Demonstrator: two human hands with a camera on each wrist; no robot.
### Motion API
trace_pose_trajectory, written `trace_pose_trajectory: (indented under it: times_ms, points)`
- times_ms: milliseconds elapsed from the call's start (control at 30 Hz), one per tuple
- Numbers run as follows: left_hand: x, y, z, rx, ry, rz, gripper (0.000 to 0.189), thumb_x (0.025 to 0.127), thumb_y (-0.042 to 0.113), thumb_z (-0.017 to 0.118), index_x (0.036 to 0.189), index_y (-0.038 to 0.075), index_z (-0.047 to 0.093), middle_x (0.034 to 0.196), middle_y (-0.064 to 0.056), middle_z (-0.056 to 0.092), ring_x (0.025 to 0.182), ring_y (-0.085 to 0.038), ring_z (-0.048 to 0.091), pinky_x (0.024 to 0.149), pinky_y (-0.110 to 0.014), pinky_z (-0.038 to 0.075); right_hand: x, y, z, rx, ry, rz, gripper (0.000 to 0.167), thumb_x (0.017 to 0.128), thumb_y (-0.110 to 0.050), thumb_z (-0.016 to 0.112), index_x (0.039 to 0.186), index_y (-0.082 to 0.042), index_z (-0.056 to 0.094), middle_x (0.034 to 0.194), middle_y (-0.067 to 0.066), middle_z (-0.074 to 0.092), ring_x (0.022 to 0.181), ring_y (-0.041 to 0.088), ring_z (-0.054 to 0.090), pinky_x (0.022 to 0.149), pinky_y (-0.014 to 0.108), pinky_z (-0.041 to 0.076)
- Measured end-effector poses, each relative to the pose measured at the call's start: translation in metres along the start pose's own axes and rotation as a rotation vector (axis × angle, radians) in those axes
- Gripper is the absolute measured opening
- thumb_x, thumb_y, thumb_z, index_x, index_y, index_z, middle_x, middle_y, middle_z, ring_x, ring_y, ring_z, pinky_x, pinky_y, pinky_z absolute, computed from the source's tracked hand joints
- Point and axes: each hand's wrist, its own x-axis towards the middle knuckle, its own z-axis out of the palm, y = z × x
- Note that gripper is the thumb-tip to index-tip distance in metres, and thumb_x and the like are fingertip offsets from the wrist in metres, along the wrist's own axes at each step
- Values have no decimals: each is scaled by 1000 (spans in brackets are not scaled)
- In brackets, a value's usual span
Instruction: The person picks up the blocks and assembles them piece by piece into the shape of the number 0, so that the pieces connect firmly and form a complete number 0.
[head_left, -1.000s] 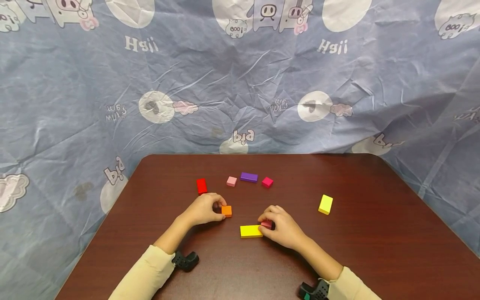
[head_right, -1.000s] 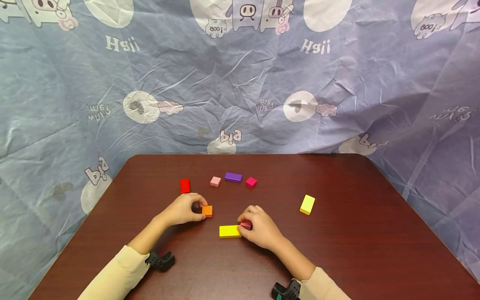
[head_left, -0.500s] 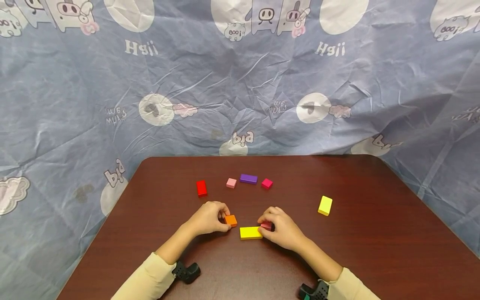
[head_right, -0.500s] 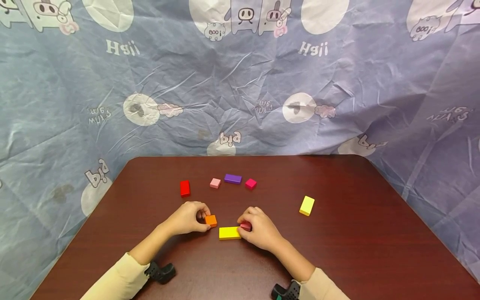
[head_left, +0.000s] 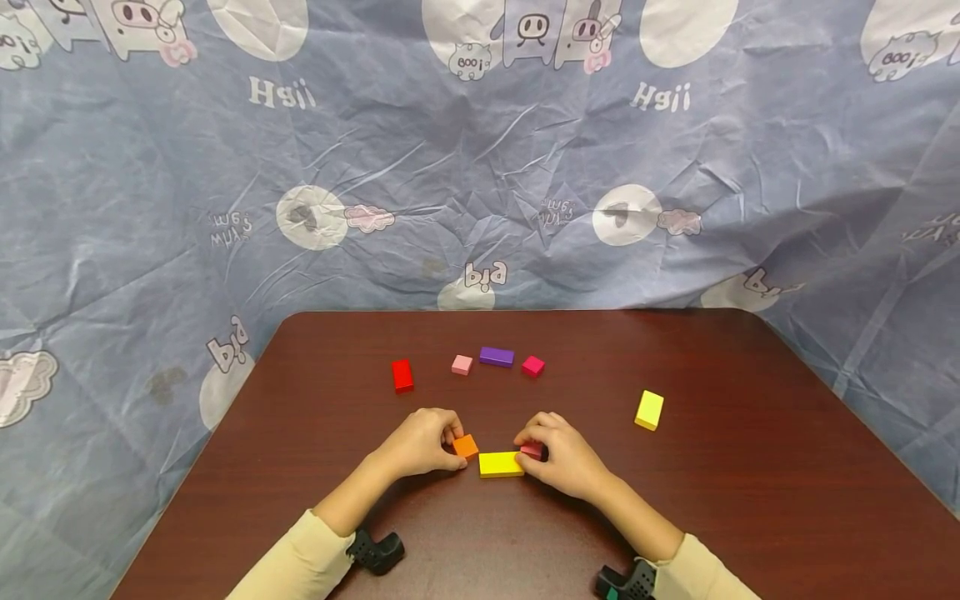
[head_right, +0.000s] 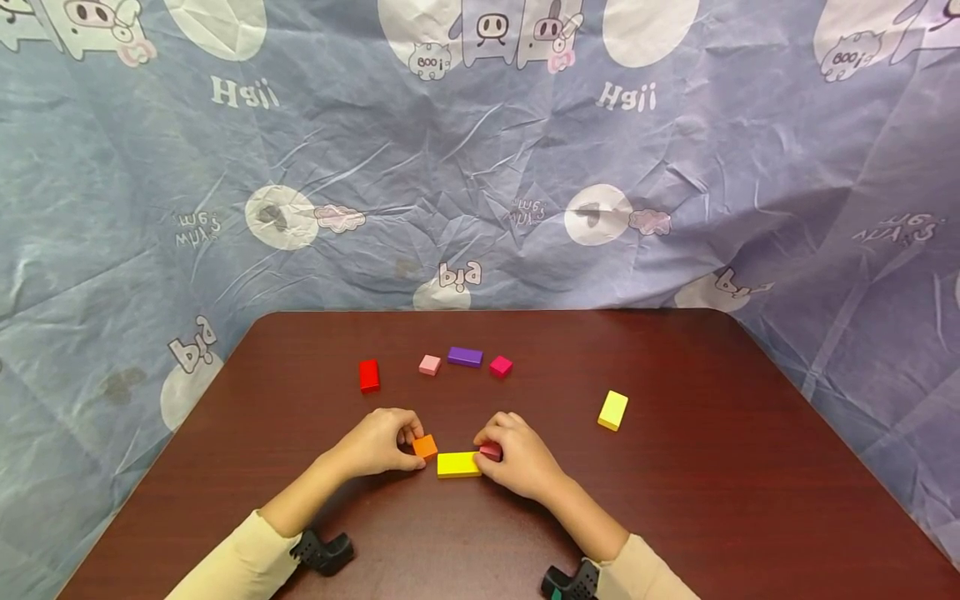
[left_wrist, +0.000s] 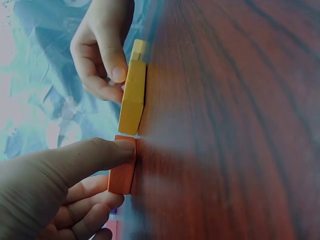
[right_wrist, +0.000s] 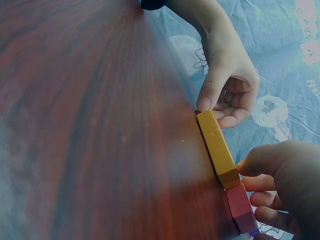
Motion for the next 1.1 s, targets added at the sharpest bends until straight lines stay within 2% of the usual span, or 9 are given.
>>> trace_pose_trajectory:
  times_ms: [267, 400, 500, 567, 667, 767, 867, 1100]
  points:
    - [0, 3, 0, 17, -6, 9, 29, 70, 24, 86, 85, 13, 63, 74, 9, 54, 69, -9, 51, 63, -24, 46, 0, 1, 0, -2, 7, -2, 12, 81, -18, 76, 92, -14, 72, 92, -8, 58, 87, 10, 48, 73, 28, 45]
    - [-1, 5, 0, 53, -2, 22, 38, 71, 32, 85, 95, 11, 64, 84, 6, 56, 80, -12, 52, 71, -29, 48, -1, 1, 0, -4, 13, 1, 12, 81, -18, 76, 91, -14, 72, 91, -8, 58, 87, 9, 48, 73, 28, 45]
    - [-2, 9, 0, 73, 31, 47, 46, 74, 38, 83, 104, 10, 64, 94, 2, 58, 90, -15, 53, 80, -33, 49, -1, 0, 0, -5, 17, -5, 12, 80, -17, 76, 91, -13, 72, 91, -8, 58, 86, 9, 48, 73, 28, 45]
    - [-2, 13, 2, 78, 59, 75, 44, 76, 39, 81, 105, 10, 64, 96, 2, 58, 92, -15, 53, 82, -33, 49, -1, 0, 0, -5, 16, -9, 12, 81, -18, 76, 91, -13, 72, 91, -8, 58, 86, 9, 48, 73, 29, 45]
    - [-2, 20, 6, 81, 91, 137, 36, 80, 35, 79, 102, 10, 66, 94, 2, 60, 90, -15, 55, 80, -32, 49, -2, 0, 0, -3, 16, -13, 12, 81, -18, 76, 91, -13, 72, 91, -8, 58, 86, 10, 48, 73, 28, 45]
    - [-2, 26, 12, 91, 95, 174, 30, 82, 32, 78, 99, 10, 66, 89, 3, 59, 84, -12, 54, 77, -30, 48, -2, -1, 0, -1, 20, -14, 12, 80, -18, 76, 91, -13, 72, 91, -8, 58, 86, 9, 48, 72, 28, 46]
    - [-3, 29, 16, 100, 81, 174, 27, 83, 31, 77, 97, 11, 65, 85, 4, 57, 80, -10, 52, 74, -28, 47, -2, -1, 0, -3, 28, -20, 12, 80, -18, 77, 90, -13, 72, 91, -9, 58, 85, 9, 48, 72, 28, 46]
    - [-4, 29, 22, 119, 57, 169, 21, 82, 28, 77, 91, 14, 64, 83, 5, 53, 77, -10, 47, 70, -24, 43, -1, -1, 0, -8, 15, -5, 12, 80, -19, 76, 91, -13, 72, 91, -10, 57, 86, 9, 48, 72, 28, 45]
